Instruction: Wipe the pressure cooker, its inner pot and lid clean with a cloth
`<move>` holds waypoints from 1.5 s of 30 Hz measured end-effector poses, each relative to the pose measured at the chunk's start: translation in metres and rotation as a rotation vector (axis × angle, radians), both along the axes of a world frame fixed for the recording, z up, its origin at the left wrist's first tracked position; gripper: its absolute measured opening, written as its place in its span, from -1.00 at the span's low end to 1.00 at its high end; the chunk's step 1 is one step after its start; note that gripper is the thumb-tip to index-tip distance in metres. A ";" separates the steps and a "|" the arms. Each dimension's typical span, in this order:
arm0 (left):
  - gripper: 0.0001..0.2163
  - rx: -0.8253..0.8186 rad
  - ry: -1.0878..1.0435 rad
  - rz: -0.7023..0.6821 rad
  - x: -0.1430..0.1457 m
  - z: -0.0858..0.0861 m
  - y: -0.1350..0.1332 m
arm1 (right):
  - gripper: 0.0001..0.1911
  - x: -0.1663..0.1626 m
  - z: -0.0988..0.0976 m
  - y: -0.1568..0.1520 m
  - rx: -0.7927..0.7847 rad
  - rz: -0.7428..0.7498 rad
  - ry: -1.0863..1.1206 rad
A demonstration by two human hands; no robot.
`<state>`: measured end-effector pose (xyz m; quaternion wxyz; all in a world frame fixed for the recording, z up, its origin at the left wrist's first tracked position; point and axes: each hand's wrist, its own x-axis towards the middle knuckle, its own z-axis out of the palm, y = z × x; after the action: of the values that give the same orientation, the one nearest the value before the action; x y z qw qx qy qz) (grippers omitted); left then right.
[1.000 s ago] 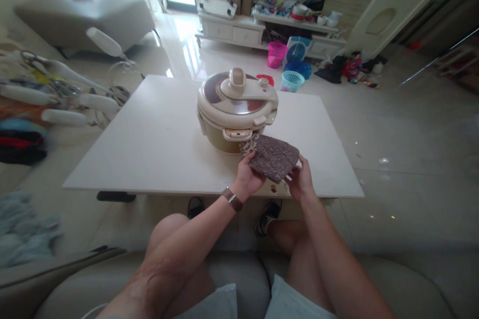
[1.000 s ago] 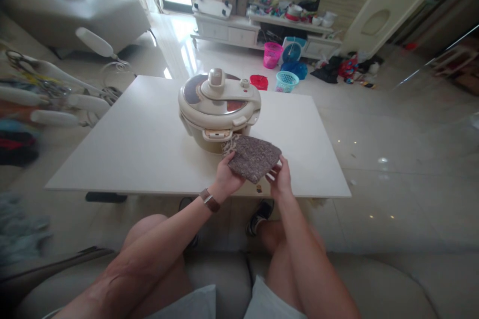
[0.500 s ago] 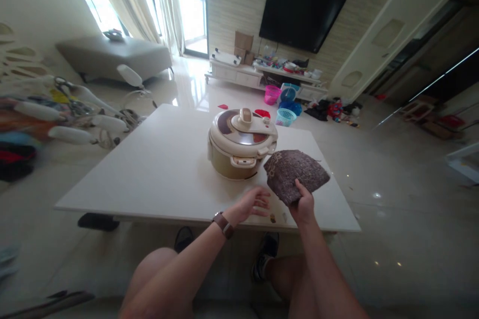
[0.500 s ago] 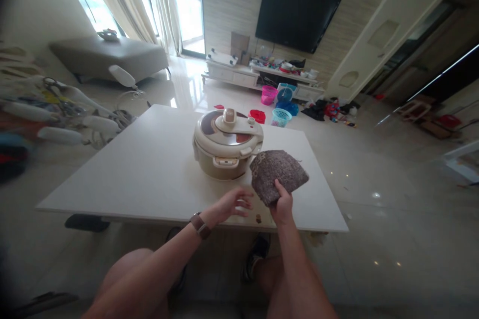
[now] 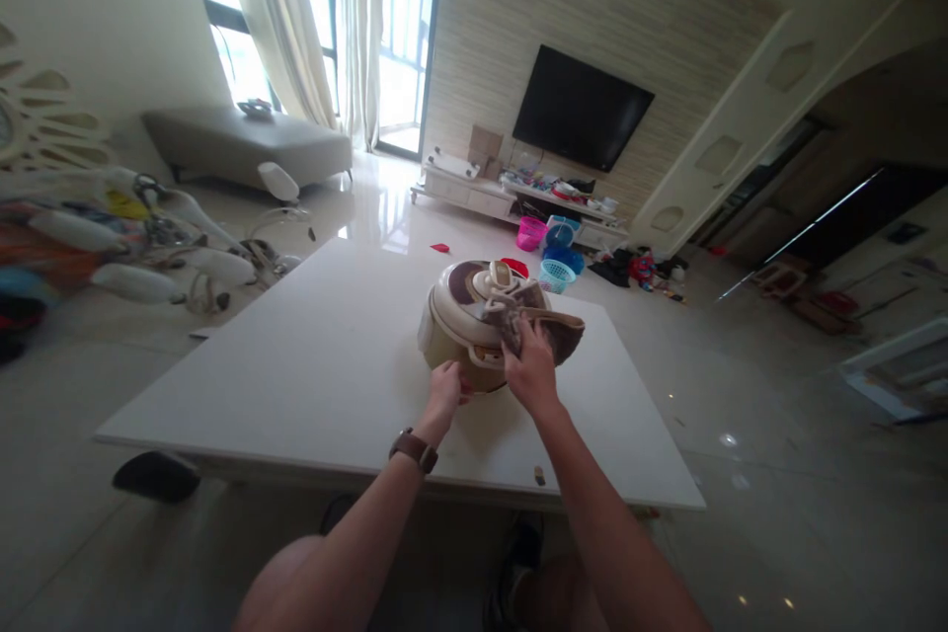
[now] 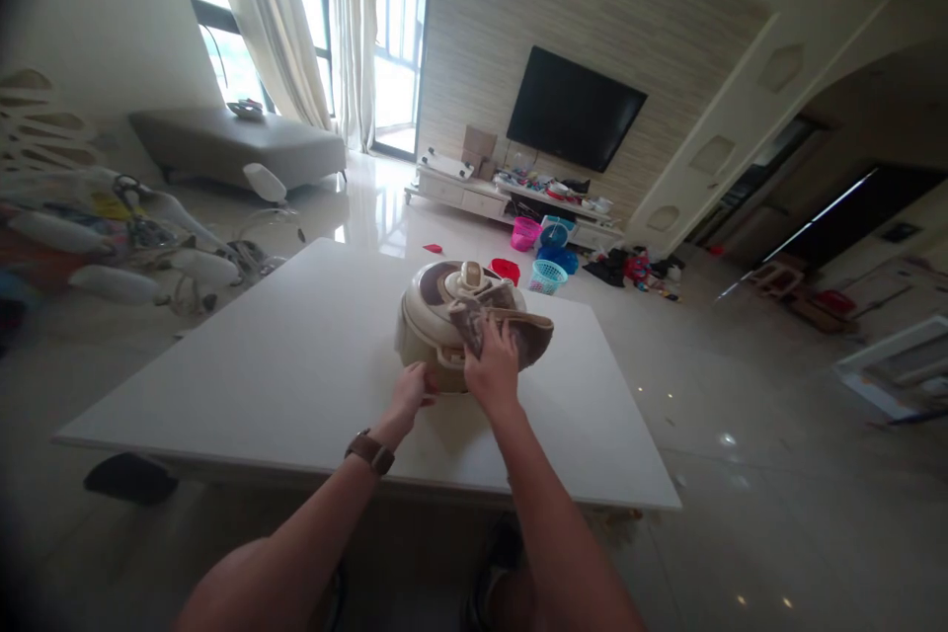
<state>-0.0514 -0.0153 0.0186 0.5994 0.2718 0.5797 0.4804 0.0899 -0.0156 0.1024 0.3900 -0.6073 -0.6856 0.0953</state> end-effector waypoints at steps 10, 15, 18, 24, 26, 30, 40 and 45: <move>-0.88 0.084 0.012 0.122 -0.014 0.007 0.007 | -0.33 -0.024 0.000 0.004 -0.060 -0.040 -0.428; -0.89 0.153 0.018 0.108 -0.013 0.011 0.001 | -0.39 0.005 0.004 0.024 -0.133 -0.165 -0.236; -0.90 0.119 -0.068 0.142 -0.013 0.014 0.004 | -0.39 -0.001 0.004 0.015 -0.139 -0.139 -0.261; -0.91 0.057 -0.261 0.274 -0.014 0.014 0.016 | -0.28 -0.028 -0.009 -0.026 -0.127 0.025 -0.466; -0.89 0.061 -0.297 0.297 -0.013 0.013 0.016 | -0.26 -0.023 -0.020 -0.031 -0.089 0.040 -0.438; -0.88 0.046 -0.290 0.274 -0.012 0.012 0.012 | -0.29 -0.008 -0.050 -0.030 0.020 -0.047 -0.172; -0.85 0.042 -0.331 0.279 -0.016 0.011 0.013 | -0.43 0.003 -0.060 -0.042 0.064 -0.013 0.026; -0.83 0.041 -0.336 0.270 -0.013 0.007 0.014 | -0.48 0.004 -0.097 -0.051 0.014 -0.137 0.547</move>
<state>-0.0646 -0.0016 0.0255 0.6122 0.1201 0.4930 0.6064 0.0944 -0.0669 0.0055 0.5704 -0.6013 -0.5128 0.2241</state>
